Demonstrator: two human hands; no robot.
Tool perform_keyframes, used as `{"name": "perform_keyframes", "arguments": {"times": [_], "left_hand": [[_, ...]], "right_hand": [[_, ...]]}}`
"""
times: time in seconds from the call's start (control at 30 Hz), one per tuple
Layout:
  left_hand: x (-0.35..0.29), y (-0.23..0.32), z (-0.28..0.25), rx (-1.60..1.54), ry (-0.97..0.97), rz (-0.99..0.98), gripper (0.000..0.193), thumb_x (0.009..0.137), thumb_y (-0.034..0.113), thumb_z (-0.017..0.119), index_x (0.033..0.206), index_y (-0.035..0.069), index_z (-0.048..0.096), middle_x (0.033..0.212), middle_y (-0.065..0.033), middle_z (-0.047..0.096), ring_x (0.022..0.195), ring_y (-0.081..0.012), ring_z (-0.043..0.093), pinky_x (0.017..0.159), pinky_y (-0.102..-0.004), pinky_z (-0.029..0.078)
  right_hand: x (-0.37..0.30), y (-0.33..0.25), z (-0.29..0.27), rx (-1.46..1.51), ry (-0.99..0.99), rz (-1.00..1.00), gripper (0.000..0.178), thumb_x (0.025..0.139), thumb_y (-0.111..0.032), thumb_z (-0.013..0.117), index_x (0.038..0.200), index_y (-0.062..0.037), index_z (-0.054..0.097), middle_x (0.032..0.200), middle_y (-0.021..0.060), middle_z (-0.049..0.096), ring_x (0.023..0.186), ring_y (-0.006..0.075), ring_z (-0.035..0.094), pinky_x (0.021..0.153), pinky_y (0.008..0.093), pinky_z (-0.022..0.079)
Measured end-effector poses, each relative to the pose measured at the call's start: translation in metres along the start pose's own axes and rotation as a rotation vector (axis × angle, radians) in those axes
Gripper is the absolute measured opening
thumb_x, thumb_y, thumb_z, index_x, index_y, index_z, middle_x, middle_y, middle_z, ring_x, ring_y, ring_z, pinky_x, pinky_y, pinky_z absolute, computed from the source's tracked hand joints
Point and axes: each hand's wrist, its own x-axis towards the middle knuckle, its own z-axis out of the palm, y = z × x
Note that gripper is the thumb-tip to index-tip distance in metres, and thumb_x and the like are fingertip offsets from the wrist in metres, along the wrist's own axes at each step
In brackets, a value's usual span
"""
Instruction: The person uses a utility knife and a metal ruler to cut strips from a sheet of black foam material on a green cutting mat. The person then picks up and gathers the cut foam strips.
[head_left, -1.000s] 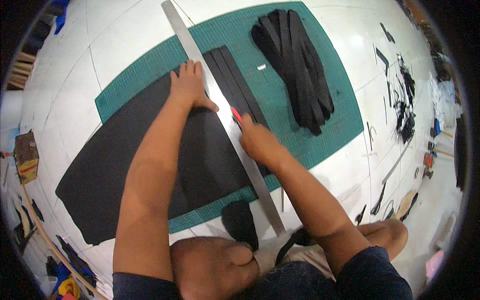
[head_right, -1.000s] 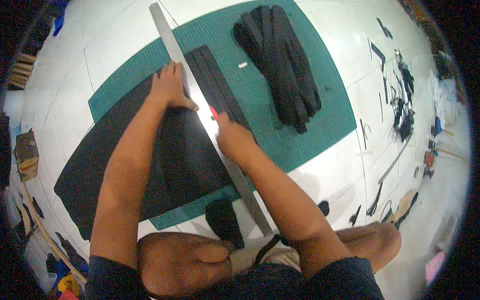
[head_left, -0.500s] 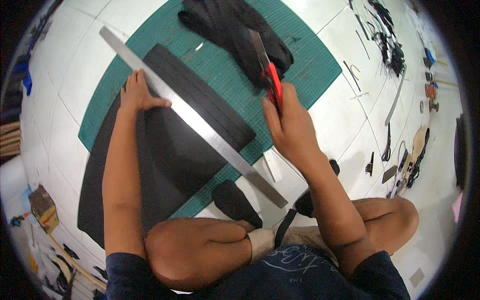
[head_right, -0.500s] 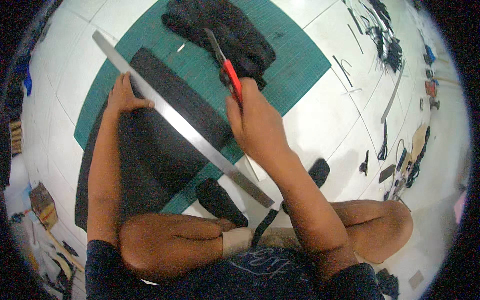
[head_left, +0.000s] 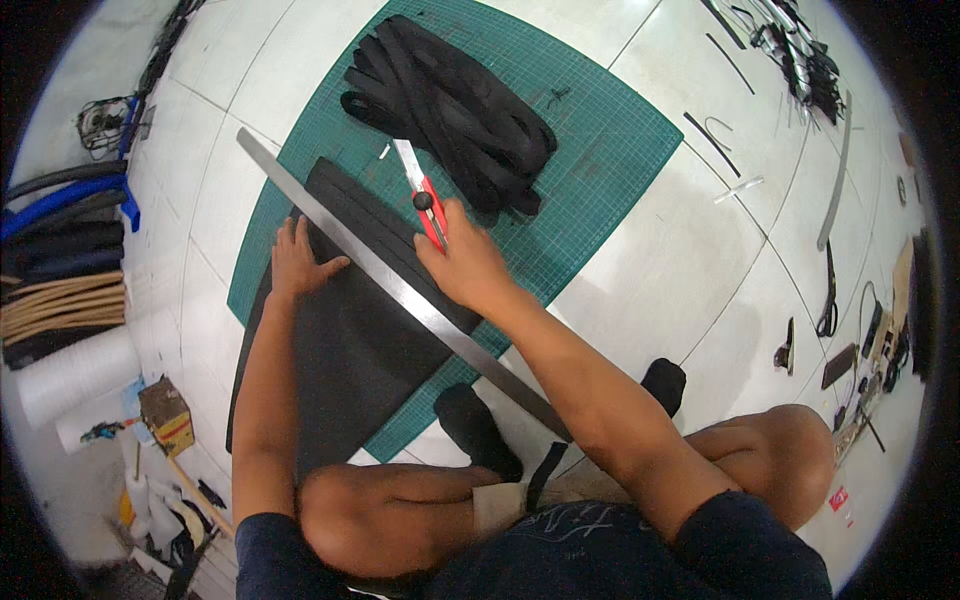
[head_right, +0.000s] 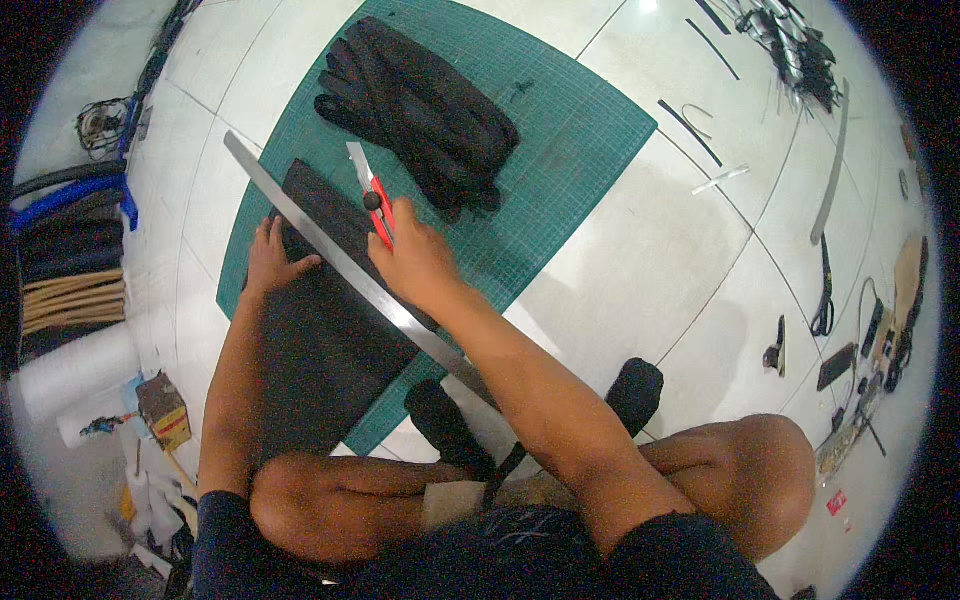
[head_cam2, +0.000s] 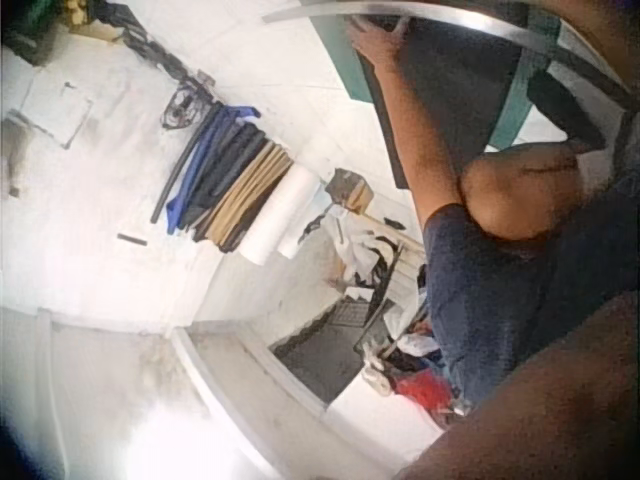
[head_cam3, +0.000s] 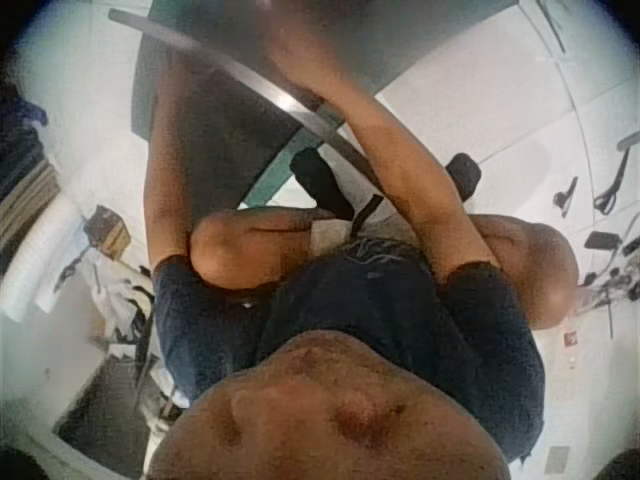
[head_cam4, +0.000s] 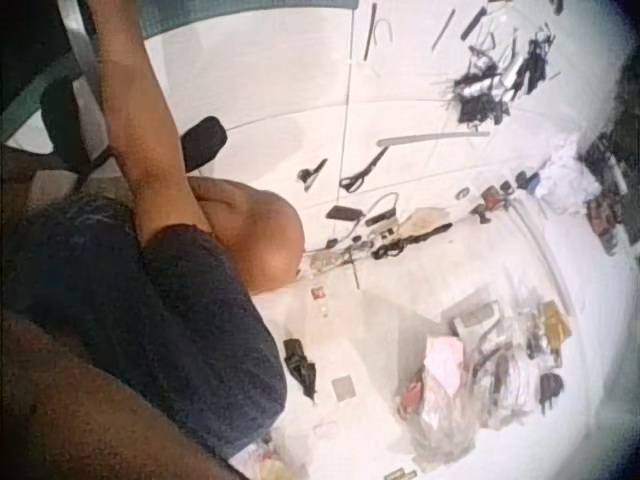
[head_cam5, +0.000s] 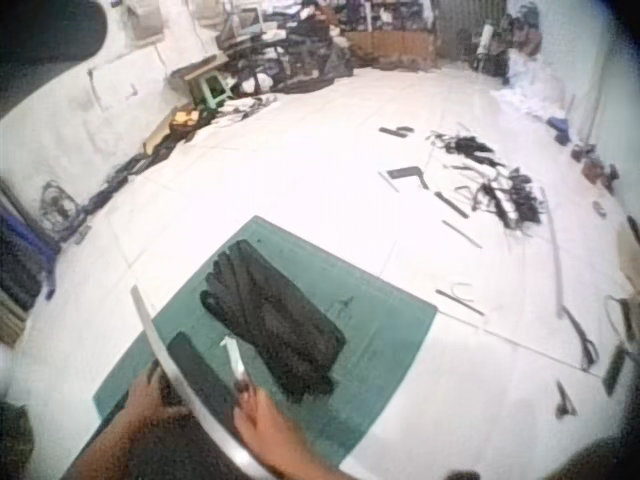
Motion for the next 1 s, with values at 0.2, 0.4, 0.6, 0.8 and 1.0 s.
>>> {"name": "perform_keyframes", "arguments": {"times": [0.2, 0.4, 0.6, 0.8, 1.0], "left_hand": [[-0.067, 0.031, -0.033, -0.251, -0.177, -0.041, 0.088, 0.080, 0.047, 0.079, 0.148, 0.002, 0.044, 0.159, -0.0277, 0.028, 0.147, -0.0423, 0.031, 0.119, -0.0477, 0.031], [-0.115, 0.004, -0.014, -0.177, -0.436, -0.139, 0.086, 0.081, 0.045, 0.079, 0.147, 0.002, 0.045, 0.159, -0.0255, 0.030, 0.146, -0.0407, 0.034, 0.118, -0.0479, 0.034], [-0.084, -0.004, -0.009, -0.291, -0.427, -0.164, 0.086, 0.081, 0.044, 0.079, 0.147, 0.000, 0.044, 0.157, -0.0236, 0.034, 0.144, -0.0387, 0.037, 0.117, -0.0441, 0.035], [-0.037, -0.039, 0.019, -0.327, -0.192, -0.020, 0.091, 0.081, 0.050, 0.077, 0.148, -0.001, 0.043, 0.157, -0.0248, 0.035, 0.145, -0.0385, 0.036, 0.119, -0.0432, 0.032], [0.007, -0.046, 0.040, -0.403, 0.005, -0.026, 0.097, 0.082, 0.058, 0.073, 0.152, 0.002, 0.038, 0.161, -0.0236, 0.027, 0.150, -0.0382, 0.026, 0.121, -0.0470, 0.027]], "right_hand": [[0.008, 0.004, -0.003, 0.104, -0.041, -0.097, 0.044, 0.090, -0.030, 0.068, 0.114, -0.0022, 0.042, 0.096, 0.0311, 0.065, 0.093, 0.0514, 0.064, 0.081, 0.0571, 0.048], [-0.022, 0.009, 0.004, 0.011, -0.187, -0.062, 0.046, 0.089, -0.029, 0.070, 0.116, -0.0033, 0.042, 0.097, 0.0315, 0.065, 0.091, 0.0525, 0.064, 0.082, 0.0567, 0.049], [-0.028, 0.018, 0.005, -0.103, -0.171, -0.090, 0.044, 0.089, -0.026, 0.067, 0.116, -0.0031, 0.040, 0.095, 0.0335, 0.064, 0.090, 0.0531, 0.063, 0.081, 0.0586, 0.048], [-0.064, 0.039, 0.015, -0.310, -0.256, -0.068, 0.043, 0.088, -0.025, 0.066, 0.113, -0.0033, 0.040, 0.090, 0.0311, 0.064, 0.089, 0.0518, 0.063, 0.077, 0.0587, 0.048], [-0.138, 0.066, 0.034, -0.530, -0.284, -0.054, 0.046, 0.083, -0.022, 0.076, 0.113, -0.0026, 0.047, 0.109, 0.0238, 0.058, 0.105, 0.0432, 0.059, 0.084, 0.0513, 0.052]]}}
